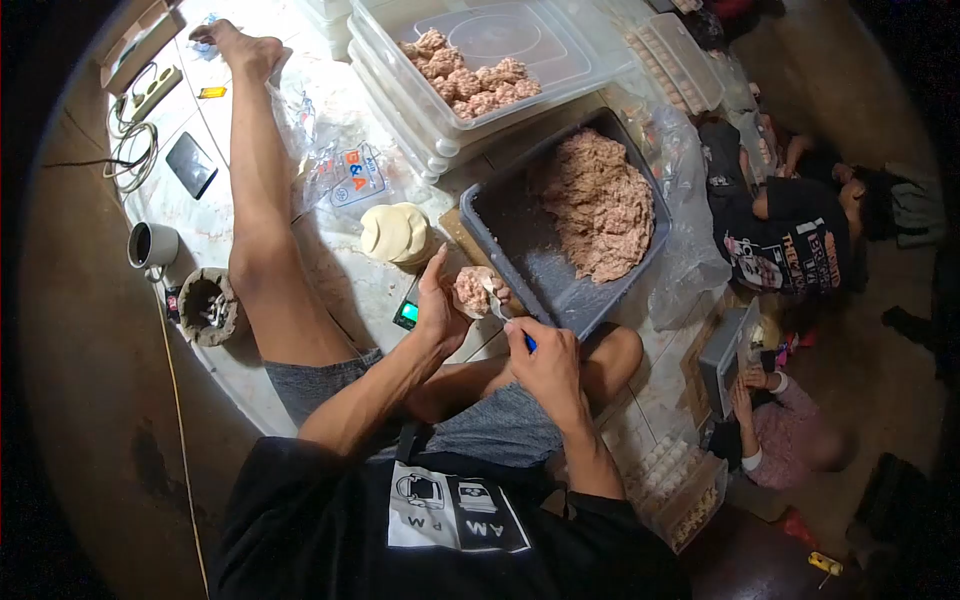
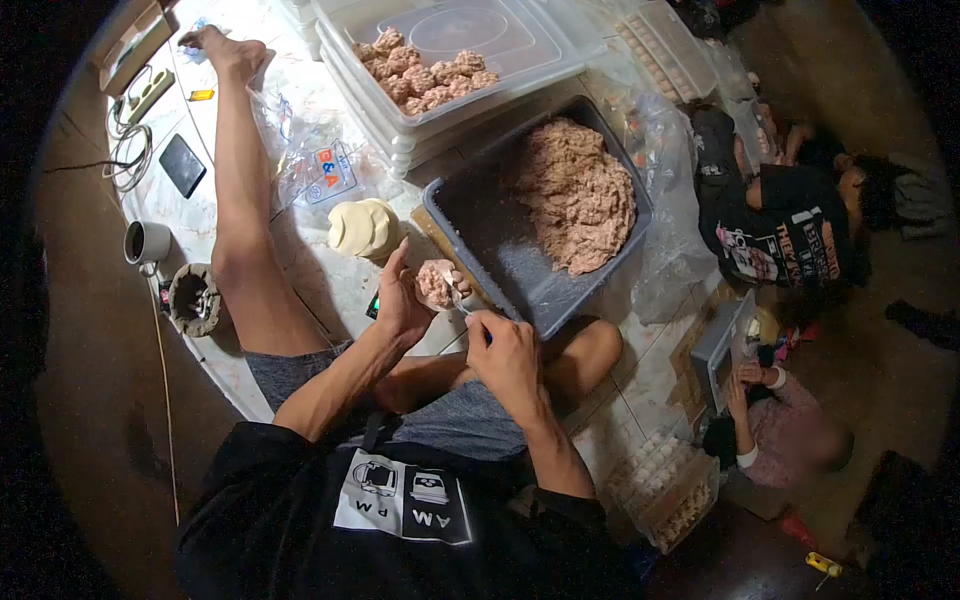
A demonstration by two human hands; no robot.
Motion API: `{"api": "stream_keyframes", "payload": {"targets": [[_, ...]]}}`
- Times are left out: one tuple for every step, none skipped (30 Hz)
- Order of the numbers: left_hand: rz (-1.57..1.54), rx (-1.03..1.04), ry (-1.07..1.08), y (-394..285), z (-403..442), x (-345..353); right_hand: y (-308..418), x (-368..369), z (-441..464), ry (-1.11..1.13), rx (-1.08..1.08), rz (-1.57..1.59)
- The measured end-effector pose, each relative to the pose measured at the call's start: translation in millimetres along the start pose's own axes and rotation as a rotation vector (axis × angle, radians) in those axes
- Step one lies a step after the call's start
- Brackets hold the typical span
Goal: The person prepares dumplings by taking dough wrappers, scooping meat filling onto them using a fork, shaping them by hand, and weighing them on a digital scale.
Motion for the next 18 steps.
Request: {"api": "stream_keyframes", "payload": {"targets": [[-0.011,0.003,-0.009,0.7,0.3,-0.1,1.6,-7.0,-1.9,-0.007,0.02,-0.047],[-0.026,0.011,-0.02,-0.1,0.2,-0.9,4.0,-13.3,-3.6,0.001,0.014,-0.089],[-0.043,0.019,-0.036,-0.2,-0.8,-2.3,5.5,-19.6,-7.6,0.013,0.009,-0.129],[-0.024,0.068,-0.129,-4.3,-1.4,-7.7,7.8,-25.5,-12.0,0.025,0.008,-0.167],[-0.071,0.039,-0.122,-5.5,-2.5,-6.7,10.0,-33.6,-15.2,0.024,0.036,-0.205],[-0.118,0.012,-0.114,-7.9,-3.1,-6.1,13.2,-43.0,-17.2,0.022,0.063,-0.242],[-0.168,-0.013,-0.103,-10.3,-2.2,-5.8,15.4,-51.2,-17.8,0.02,0.086,-0.282],[-0.128,-0.009,-0.091,-11.4,2.1,-10.4,20.1,-56.5,-17.5,0.01,0.069,-0.178],[-0.106,-0.085,-0.041,-7.0,0.8,-4.9,24.9,-52.3,-15.9,0.012,0.047,-0.088],[-0.081,-0.165,0.013,-1.3,-1.3,1.4,31.1,-45.0,-13.3,0.01,0.028,0.002],[-0.052,-0.247,0.066,5.5,-5.1,7.6,34.6,-39.8,-10.5,0.005,0.013,0.091],[0.025,-0.3,0.011,9.5,-14.2,12.0,8.1,-14.6,-9.6,0.113,0.025,-0.048],[0.046,-0.262,-0.009,8.1,-9.9,3.8,6.0,-14.2,-10.1,0.113,0.01,-0.076],[0.061,-0.221,-0.031,7.6,-3.3,-10.2,3.8,-16.0,-11.2,0.117,-0.007,-0.105],[0.073,-0.168,-0.05,0.2,-0.9,-10.6,4.2,-17.6,-7.5,0.124,-0.039,-0.133],[0.137,-0.09,-0.112,-8.5,-1.0,-14.7,8.4,-23.9,-8.5,0.117,-0.029,-0.147],[0.176,-0.114,-0.078,-7.7,-2.1,-11.7,13.1,-25.0,-7.4,0.089,-0.016,-0.088],[0.218,-0.144,-0.041,-6.4,-3.6,-3.7,17.6,-24.1,-5.9,0.059,0.001,-0.03]]}}
Point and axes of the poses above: each hand's wrist, its own z-axis towards the middle knuckle, its own x-axis out of the palm, y = z × x, the point moved 8 cm from there along z, towards the middle knuckle, and after that the axes turned 9 degrees about -y, right-handed, at the moved point
